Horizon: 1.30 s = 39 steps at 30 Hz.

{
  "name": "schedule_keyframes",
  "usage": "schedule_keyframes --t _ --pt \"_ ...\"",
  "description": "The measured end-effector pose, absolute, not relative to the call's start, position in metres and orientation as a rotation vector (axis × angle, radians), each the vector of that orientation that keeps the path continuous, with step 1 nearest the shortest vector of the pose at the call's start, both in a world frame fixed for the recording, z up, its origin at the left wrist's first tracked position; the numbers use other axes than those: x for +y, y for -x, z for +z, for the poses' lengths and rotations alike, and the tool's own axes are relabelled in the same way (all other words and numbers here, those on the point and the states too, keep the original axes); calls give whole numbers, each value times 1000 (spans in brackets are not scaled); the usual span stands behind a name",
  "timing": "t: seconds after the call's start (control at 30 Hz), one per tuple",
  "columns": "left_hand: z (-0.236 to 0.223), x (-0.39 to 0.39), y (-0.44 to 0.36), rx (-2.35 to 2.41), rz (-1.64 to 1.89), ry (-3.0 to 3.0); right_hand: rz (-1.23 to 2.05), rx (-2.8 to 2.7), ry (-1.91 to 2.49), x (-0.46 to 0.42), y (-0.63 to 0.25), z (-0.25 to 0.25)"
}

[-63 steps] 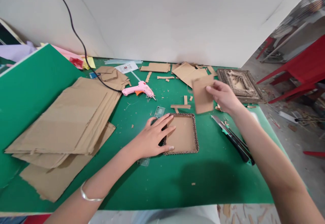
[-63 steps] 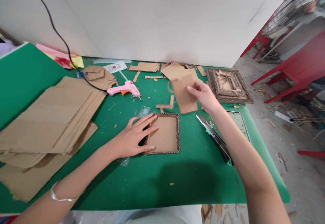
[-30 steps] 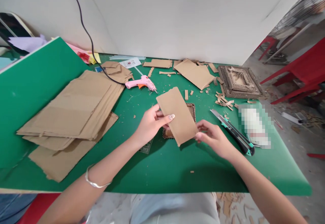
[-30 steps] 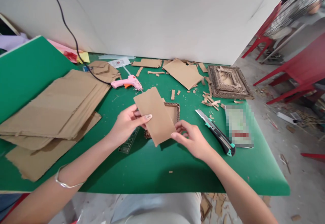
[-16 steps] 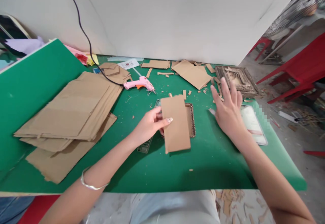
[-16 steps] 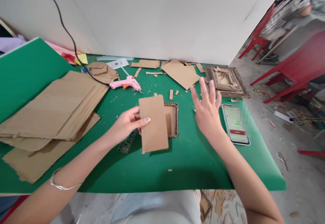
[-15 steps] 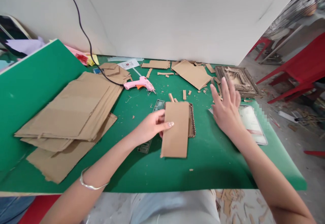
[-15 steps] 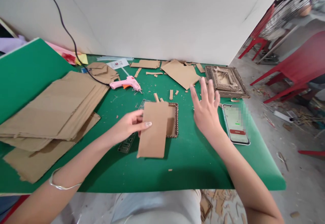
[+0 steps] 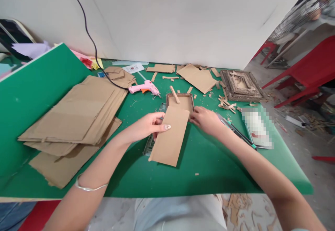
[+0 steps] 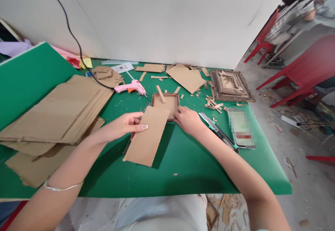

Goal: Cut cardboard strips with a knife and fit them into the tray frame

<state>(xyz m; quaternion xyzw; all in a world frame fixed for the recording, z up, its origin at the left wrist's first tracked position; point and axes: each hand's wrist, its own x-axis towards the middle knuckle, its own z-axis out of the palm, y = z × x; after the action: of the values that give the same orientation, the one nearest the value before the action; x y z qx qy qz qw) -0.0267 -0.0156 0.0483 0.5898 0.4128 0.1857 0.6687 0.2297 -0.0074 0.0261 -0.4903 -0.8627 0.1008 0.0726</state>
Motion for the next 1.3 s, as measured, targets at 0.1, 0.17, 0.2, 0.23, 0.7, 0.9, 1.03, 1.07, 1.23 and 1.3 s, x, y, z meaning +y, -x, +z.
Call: schedule_keyframes --t 0.1,0.17,0.2,0.23,0.7,0.9,1.03,1.07,1.23,1.3 --pt "47 -14 29 936 417 -1316 274 -2426 1462 29 -231 35" --pt "47 -13 29 946 402 -1311 494 -2091 1414 49 -237 48" --pt "47 -13 29 951 397 -1310 688 -1857 1366 59 -241 57" --pt "47 -13 29 953 394 -1310 903 -1621 1313 68 -246 67" --pt "41 -13 29 940 406 -1303 1221 -1193 1170 126 -276 110" --pt "62 -14 34 1058 796 -1144 763 -1739 1281 53 -266 96" --pt "72 -17 38 1110 1067 -1127 8 -2564 1250 -27 -263 71" --pt "72 -18 39 1105 1067 -1136 -71 -2671 1202 -42 -264 62" --pt "73 -19 38 1081 982 -1134 -196 -2809 1300 -65 -271 26" --pt "73 -17 38 1106 1058 -1103 -116 -2836 1428 -55 -271 20"
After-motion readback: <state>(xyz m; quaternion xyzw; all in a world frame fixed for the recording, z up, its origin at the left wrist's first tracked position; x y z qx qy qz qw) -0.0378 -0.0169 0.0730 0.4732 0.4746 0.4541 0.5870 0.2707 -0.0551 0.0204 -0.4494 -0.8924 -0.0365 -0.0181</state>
